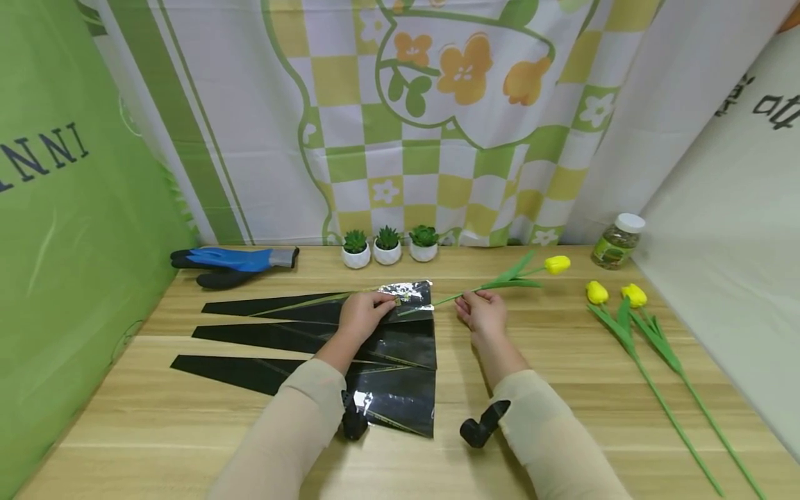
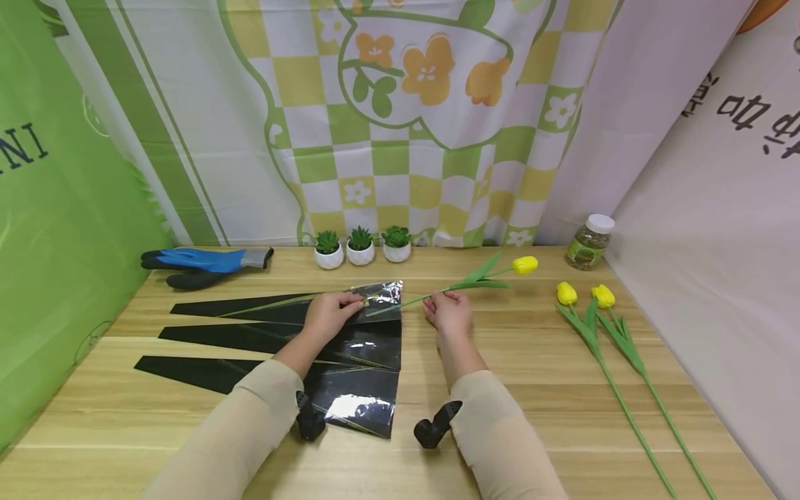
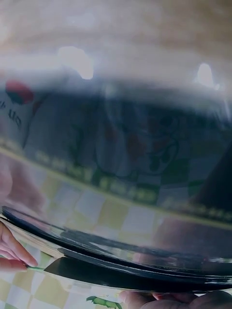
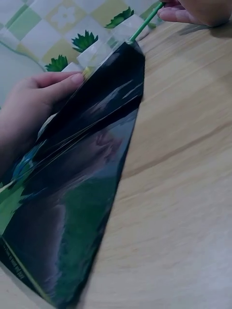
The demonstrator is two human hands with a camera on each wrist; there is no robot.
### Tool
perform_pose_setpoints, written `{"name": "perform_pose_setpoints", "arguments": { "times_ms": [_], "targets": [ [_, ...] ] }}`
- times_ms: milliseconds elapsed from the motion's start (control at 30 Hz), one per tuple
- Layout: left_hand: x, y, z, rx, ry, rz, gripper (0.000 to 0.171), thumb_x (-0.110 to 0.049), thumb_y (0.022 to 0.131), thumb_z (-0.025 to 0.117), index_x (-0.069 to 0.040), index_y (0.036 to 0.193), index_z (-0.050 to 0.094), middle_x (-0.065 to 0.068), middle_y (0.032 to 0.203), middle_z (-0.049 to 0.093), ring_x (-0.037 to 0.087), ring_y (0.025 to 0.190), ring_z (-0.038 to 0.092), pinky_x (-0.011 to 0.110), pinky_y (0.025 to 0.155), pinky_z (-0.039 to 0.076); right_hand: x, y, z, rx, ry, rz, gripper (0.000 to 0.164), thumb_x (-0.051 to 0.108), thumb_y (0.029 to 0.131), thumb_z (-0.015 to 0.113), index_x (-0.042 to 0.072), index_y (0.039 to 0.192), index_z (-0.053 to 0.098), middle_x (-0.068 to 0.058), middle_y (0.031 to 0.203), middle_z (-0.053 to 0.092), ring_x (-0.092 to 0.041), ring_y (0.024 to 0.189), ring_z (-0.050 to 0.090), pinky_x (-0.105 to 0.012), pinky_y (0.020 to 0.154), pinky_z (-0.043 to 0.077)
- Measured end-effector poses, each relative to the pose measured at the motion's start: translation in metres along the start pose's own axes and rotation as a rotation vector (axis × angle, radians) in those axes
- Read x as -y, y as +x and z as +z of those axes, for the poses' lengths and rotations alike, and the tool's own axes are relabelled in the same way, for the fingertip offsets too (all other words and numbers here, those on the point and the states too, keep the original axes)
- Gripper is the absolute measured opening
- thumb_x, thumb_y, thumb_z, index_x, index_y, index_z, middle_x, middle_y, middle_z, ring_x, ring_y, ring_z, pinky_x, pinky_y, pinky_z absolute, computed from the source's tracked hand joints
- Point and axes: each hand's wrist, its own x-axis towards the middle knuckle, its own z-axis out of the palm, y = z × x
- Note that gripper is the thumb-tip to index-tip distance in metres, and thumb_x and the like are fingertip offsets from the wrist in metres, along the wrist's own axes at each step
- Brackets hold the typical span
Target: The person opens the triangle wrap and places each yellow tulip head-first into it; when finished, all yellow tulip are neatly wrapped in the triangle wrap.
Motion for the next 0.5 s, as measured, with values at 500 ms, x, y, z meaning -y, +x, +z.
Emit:
{"name": "perform_pose_setpoints", "arguments": {
  "times_ms": [500],
  "targets": [
    [0.001,-0.002,0.001,-0.003,0.015,0.006,0.022,-0.032,0.093,0.067,-0.021,0.108,0.078,-0.002,0.111,0.075,0.023,0.107,0.069,0.043,0.097,0.053,-0.014,-0.015,0.03,0.043,-0.042,0.029,0.029,0.0,0.095,0.059,-0.005,0.119,0.043,-0.009,0.092,0.061,-0.007,0.07,0.066,-0.017,0.064,0.057]
  ]
}}
